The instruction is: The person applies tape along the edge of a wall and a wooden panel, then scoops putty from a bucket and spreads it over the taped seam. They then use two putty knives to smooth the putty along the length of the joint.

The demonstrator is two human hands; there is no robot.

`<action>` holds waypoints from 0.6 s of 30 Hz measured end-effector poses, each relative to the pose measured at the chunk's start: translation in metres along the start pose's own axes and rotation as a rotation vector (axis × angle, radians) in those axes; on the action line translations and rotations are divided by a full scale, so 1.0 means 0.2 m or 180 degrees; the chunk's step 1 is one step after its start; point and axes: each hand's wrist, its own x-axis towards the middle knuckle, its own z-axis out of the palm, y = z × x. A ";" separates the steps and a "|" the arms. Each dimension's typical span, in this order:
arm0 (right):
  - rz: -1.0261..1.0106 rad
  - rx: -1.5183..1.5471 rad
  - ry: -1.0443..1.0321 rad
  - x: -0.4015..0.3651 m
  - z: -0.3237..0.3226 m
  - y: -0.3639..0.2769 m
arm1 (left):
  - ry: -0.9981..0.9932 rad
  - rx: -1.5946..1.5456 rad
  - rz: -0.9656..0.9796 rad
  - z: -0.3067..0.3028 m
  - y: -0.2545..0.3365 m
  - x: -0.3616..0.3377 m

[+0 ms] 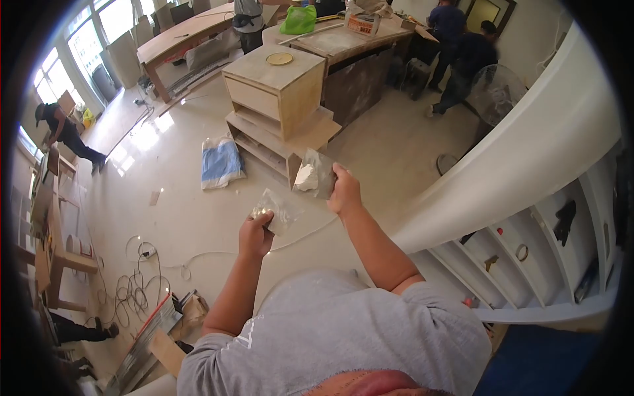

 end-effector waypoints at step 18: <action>-0.1557 -0.2067 -0.0828 -0.17 0.16 -0.01 | 0.0646 -0.0629 -0.0122 0.30 0.15 -0.09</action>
